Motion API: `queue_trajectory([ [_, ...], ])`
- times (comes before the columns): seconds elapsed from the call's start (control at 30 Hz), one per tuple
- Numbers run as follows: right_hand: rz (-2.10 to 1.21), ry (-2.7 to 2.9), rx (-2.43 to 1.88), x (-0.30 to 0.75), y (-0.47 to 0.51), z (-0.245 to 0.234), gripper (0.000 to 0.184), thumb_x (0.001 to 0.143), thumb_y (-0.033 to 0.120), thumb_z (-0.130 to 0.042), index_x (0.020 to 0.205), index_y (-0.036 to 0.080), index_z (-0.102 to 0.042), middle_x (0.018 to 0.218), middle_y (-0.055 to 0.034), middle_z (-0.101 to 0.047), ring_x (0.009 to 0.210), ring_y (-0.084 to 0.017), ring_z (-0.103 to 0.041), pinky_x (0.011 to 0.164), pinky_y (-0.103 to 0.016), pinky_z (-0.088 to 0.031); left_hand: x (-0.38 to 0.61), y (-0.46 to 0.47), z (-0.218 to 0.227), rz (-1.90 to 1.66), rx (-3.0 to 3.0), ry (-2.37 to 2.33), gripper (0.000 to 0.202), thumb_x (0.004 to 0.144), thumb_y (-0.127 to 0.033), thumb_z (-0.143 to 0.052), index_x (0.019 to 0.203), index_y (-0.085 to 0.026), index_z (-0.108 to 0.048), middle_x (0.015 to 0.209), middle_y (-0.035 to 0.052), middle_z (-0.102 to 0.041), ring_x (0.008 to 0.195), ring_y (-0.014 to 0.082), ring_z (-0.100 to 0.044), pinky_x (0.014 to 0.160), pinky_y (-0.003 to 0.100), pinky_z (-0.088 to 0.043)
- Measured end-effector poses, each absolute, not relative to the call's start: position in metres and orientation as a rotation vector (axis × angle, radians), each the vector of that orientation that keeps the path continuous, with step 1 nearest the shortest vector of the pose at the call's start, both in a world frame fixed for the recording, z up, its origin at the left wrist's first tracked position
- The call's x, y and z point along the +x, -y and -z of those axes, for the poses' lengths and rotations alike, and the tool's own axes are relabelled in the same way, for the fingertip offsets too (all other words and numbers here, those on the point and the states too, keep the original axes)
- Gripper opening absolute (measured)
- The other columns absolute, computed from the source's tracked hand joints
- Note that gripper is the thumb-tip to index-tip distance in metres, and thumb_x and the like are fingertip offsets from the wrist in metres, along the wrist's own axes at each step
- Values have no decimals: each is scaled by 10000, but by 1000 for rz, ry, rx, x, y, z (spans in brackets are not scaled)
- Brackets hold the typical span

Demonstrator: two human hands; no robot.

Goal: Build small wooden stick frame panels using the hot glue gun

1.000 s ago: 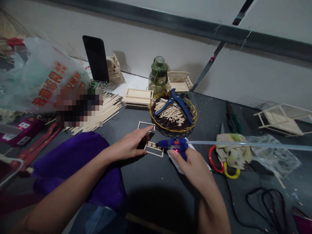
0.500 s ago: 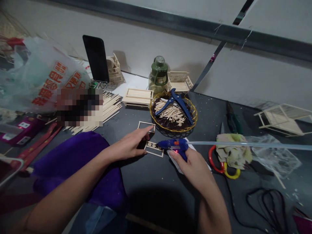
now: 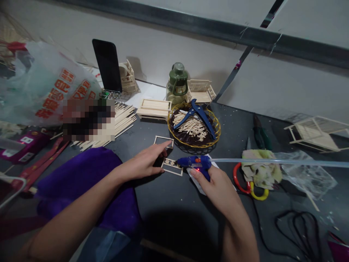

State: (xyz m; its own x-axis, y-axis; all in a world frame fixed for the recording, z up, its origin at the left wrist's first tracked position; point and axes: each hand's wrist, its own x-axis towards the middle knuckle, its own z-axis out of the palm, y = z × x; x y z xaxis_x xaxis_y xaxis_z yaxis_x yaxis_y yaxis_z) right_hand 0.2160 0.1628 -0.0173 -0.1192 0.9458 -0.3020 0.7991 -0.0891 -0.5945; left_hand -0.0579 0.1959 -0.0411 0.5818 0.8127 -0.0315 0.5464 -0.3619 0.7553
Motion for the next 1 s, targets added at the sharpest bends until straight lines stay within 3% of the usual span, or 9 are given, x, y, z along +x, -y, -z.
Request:
queue_trajectory([
  [0.33,-971,1985,-1908,214,-163,16,535,861,664,-487,868,170,-692,595,-40,-655,535,-201,-597,476,-266,-409,-58,-196,41,-449,2060,-1085,896,787,-220,-677,1530,-246,-177,1284,120,-552,1179,286,-514,995,446,-434],
  [0.53,-1003,1978,-1918,215,-162,12,527,864,662,-481,815,173,-670,549,-31,-622,481,-178,-549,449,-264,-377,-57,-196,40,-429,2056,-1086,885,791,-218,-675,1527,-215,-184,1255,127,-564,1165,283,-516,990,434,-438],
  [1.0,-992,1901,-1962,227,-162,6,563,816,713,-500,713,191,-684,633,-58,-684,522,-186,-586,472,-278,-434,-57,-196,42,-443,2061,-1084,876,794,-225,-672,1526,-219,-192,1248,122,-569,1168,291,-516,989,441,-440],
])
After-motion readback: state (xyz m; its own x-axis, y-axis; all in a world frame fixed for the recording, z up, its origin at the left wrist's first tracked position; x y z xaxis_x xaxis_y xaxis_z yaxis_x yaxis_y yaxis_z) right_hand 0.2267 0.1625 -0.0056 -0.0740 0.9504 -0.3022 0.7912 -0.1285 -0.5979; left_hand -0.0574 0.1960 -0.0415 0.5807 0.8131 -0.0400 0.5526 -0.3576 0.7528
